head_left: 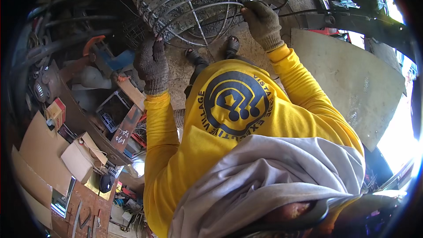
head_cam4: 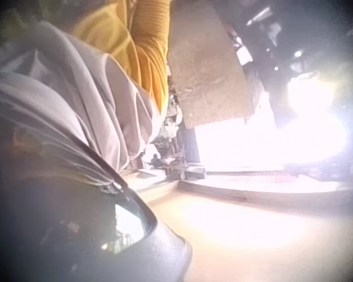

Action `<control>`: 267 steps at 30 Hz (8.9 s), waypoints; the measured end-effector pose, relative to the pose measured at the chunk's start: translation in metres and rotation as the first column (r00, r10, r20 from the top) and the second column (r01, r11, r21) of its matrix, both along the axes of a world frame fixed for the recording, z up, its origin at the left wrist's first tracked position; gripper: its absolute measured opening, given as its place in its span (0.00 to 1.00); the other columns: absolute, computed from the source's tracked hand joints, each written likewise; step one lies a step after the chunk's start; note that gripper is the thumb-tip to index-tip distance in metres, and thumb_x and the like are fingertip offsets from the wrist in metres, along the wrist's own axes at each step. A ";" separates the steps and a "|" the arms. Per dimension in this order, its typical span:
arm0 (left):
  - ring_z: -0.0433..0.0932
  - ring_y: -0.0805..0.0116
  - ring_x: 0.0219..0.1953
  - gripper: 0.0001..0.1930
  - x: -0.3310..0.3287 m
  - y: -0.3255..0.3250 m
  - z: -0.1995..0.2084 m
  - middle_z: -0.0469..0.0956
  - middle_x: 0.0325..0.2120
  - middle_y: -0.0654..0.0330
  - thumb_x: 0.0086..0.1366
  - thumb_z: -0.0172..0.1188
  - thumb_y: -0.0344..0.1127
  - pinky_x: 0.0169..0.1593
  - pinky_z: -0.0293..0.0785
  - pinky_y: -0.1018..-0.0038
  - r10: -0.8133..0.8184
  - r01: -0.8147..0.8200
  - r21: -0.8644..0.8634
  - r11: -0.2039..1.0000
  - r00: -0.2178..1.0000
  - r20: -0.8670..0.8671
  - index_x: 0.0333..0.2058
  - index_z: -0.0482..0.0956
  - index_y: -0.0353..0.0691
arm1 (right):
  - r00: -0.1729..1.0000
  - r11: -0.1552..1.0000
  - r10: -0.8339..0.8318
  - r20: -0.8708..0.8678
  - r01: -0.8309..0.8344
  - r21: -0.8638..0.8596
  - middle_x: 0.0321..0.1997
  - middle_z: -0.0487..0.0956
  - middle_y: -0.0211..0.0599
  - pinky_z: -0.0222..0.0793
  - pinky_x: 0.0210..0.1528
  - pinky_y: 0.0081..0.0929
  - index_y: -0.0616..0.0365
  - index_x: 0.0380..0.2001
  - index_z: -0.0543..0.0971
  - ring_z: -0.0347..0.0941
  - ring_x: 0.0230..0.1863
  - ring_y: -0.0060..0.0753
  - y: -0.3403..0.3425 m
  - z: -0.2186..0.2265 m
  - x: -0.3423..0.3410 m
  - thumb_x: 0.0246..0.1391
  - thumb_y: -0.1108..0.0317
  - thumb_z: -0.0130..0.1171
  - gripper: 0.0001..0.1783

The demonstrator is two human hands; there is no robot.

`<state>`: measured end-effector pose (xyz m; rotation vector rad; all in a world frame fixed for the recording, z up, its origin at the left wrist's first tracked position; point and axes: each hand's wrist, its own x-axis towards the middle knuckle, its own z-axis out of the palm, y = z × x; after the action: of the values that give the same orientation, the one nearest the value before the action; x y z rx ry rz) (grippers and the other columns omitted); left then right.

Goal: The person welds a circular metal wire cage on a workbench. They use a handheld welding tool to join metal wires together, frequently creating bright sparks during the process.

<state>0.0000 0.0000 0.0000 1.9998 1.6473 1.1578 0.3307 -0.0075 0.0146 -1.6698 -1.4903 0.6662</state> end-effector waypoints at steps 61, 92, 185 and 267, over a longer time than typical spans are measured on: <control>0.83 0.55 0.36 0.09 0.000 0.002 0.009 0.85 0.36 0.51 0.65 0.65 0.32 0.45 0.76 0.66 0.015 -0.012 0.085 0.996 0.999 -0.041 0.40 0.84 0.32 | 0.872 0.976 -0.200 -0.446 0.220 -0.008 0.38 0.82 0.33 0.74 0.40 0.19 0.62 0.53 0.77 0.77 0.37 0.21 -0.028 0.006 0.042 0.67 0.66 0.57 0.16; 0.84 0.55 0.39 0.14 -0.007 -0.005 -0.001 0.85 0.37 0.49 0.65 0.66 0.38 0.46 0.77 0.66 0.051 -0.047 0.075 0.996 0.998 -0.040 0.42 0.84 0.33 | 0.445 0.412 -0.508 0.738 0.878 -0.245 0.59 0.79 0.52 0.68 0.61 0.36 0.65 0.54 0.79 0.76 0.60 0.45 0.034 0.040 0.388 0.52 0.35 0.56 0.43; 0.86 0.63 0.40 0.14 0.006 0.006 -0.007 0.86 0.43 0.56 0.59 0.71 0.33 0.44 0.81 0.72 0.038 0.001 0.217 0.976 0.984 -0.172 0.45 0.86 0.40 | 0.878 0.904 0.411 0.246 -0.358 -0.233 0.38 0.83 0.38 0.75 0.44 0.25 0.56 0.69 0.66 0.79 0.37 0.24 -0.028 0.138 0.044 0.55 0.73 0.65 0.37; 0.85 0.62 0.37 0.10 0.014 0.001 -0.002 0.86 0.37 0.58 0.63 0.66 0.34 0.43 0.80 0.69 0.111 -0.088 0.110 0.990 0.970 -0.216 0.42 0.85 0.41 | 0.790 0.875 0.484 0.377 -0.436 -0.209 0.52 0.82 0.46 0.78 0.50 0.35 0.46 0.68 0.67 0.83 0.48 0.47 -0.024 0.139 0.044 0.56 0.62 0.66 0.37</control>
<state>0.0144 0.0012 -0.0016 2.2004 1.8499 1.1042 0.3748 -0.0314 0.1539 -1.6030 -2.2586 0.6784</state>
